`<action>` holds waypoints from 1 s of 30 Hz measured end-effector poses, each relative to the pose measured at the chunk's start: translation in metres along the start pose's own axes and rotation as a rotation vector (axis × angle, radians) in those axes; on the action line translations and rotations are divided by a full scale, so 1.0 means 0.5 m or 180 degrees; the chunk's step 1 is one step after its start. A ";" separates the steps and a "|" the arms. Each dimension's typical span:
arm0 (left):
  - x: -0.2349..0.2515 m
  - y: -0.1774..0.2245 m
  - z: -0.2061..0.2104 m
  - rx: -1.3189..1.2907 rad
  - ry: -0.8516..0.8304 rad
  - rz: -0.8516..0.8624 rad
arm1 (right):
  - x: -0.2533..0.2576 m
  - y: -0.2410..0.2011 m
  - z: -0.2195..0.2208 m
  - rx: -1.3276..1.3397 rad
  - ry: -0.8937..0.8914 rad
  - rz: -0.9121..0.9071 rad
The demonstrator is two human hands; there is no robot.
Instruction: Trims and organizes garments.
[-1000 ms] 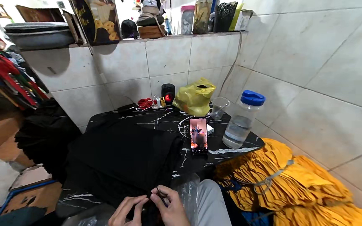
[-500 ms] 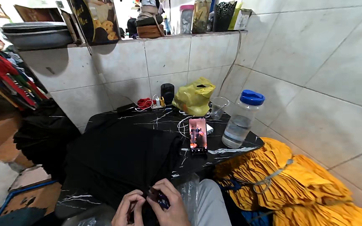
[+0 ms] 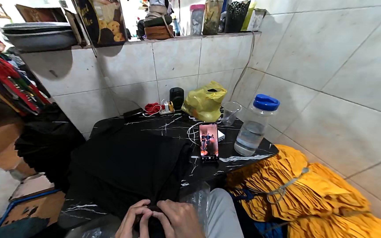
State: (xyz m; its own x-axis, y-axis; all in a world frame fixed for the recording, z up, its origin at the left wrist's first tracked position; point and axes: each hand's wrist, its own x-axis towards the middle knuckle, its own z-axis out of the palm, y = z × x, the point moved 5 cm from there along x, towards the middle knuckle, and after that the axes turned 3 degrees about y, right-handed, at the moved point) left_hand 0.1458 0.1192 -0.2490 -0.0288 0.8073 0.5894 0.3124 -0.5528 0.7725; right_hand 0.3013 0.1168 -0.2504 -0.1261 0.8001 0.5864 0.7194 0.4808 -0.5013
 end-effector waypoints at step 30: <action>0.001 0.014 0.015 0.0242 -0.1352 0.0035 | -0.011 0.062 0.051 0.4215 0.0028 0.2957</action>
State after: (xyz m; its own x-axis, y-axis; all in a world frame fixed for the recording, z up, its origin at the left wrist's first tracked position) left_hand 0.1550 0.1173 -0.2448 0.3634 0.8236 0.4355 0.3800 -0.5579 0.7378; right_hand 0.3067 0.1364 -0.2855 0.0009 0.9765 -0.2157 -0.5227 -0.1835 -0.8325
